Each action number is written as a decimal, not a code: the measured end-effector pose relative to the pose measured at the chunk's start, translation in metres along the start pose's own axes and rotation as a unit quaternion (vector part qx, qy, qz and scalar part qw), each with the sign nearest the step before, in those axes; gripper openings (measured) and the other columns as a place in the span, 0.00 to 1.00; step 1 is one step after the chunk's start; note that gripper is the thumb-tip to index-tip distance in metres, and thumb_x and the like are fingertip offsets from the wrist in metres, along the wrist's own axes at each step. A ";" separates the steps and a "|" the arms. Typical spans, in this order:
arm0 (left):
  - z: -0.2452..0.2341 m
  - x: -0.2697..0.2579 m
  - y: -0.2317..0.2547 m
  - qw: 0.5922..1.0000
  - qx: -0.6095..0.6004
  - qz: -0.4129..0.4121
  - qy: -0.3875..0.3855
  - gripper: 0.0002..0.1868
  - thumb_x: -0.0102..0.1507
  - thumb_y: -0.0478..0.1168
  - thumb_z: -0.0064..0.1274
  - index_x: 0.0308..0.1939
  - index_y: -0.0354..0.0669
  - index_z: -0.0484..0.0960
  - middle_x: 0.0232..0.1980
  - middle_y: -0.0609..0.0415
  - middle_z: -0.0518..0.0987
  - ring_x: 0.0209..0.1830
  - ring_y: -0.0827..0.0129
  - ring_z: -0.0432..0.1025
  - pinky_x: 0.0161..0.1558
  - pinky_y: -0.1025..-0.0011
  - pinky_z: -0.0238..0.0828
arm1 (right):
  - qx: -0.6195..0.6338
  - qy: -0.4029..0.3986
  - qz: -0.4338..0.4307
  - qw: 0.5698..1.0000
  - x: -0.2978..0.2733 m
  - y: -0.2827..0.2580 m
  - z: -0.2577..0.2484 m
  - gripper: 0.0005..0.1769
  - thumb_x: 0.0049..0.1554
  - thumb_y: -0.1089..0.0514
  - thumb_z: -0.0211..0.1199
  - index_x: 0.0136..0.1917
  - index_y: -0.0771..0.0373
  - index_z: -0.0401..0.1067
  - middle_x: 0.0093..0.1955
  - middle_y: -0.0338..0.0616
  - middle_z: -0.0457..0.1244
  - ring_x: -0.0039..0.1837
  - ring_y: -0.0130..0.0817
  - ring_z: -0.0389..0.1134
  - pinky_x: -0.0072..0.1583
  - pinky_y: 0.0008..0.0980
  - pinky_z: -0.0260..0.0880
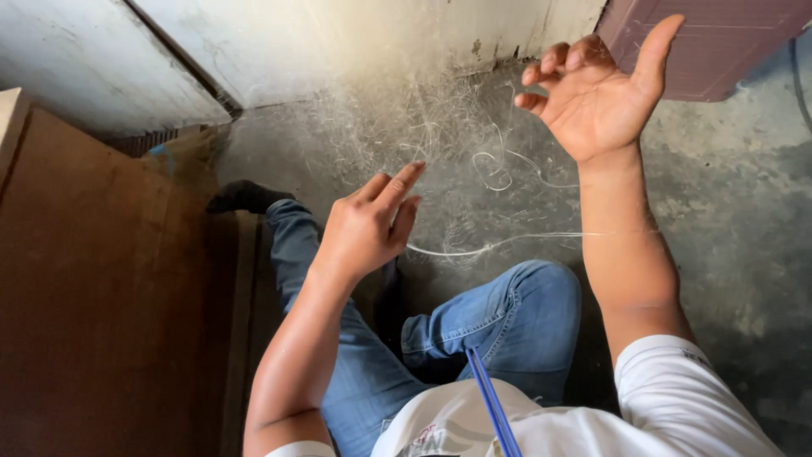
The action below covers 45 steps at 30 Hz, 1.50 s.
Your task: Repairing a fishing net by spreading it out and trimming threads with a nail clipper while sitting on the floor
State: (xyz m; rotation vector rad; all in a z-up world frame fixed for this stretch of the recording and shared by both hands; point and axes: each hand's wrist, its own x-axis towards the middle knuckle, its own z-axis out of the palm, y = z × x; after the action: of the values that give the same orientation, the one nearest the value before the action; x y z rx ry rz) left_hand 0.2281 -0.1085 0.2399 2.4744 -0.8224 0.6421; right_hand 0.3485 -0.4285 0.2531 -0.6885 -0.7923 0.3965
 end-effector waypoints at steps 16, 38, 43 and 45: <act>0.007 -0.015 -0.009 0.993 0.028 -0.115 -0.007 0.25 0.69 0.42 0.53 0.71 0.49 0.70 0.43 0.57 0.78 0.32 0.58 0.75 0.27 0.59 0.71 | 0.084 0.067 0.105 0.989 -0.005 -0.009 -0.014 0.54 0.50 0.19 0.42 0.68 0.65 0.70 0.50 0.56 0.66 0.49 0.54 0.69 0.44 0.50 0.75; 0.003 -0.021 -0.013 0.974 -0.132 0.044 0.179 0.12 0.71 0.31 0.47 0.58 0.33 0.75 0.62 0.34 0.74 0.65 0.35 0.72 0.66 0.44 0.74 | -0.031 0.173 0.092 0.980 -0.042 -0.018 -0.014 0.36 0.58 0.25 0.47 0.50 0.57 0.77 0.33 0.39 0.55 0.40 0.35 0.62 0.40 0.35 0.69; 0.004 -0.042 -0.013 0.974 -0.147 0.000 0.174 0.11 0.70 0.31 0.45 0.54 0.30 0.77 0.56 0.34 0.76 0.58 0.40 0.75 0.62 0.50 0.76 | -0.123 0.283 0.109 0.945 -0.046 -0.041 -0.014 0.29 0.52 0.25 0.58 0.36 0.52 0.69 0.28 0.33 0.46 0.33 0.28 0.50 0.36 0.29 0.55; 0.011 -0.068 -0.023 0.974 -0.145 -0.037 0.169 0.10 0.70 0.30 0.45 0.52 0.29 0.78 0.53 0.34 0.77 0.56 0.42 0.75 0.60 0.52 0.75 | -0.143 0.321 0.120 0.928 -0.049 -0.042 -0.014 0.29 0.49 0.25 0.62 0.31 0.51 0.66 0.26 0.32 0.43 0.31 0.27 0.47 0.35 0.27 0.50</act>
State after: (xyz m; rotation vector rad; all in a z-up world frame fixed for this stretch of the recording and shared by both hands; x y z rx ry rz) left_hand 0.1972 -0.0689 0.1875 2.0491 -0.6361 0.8232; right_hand 0.3305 -0.4919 0.2505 -1.1206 -0.1360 0.2487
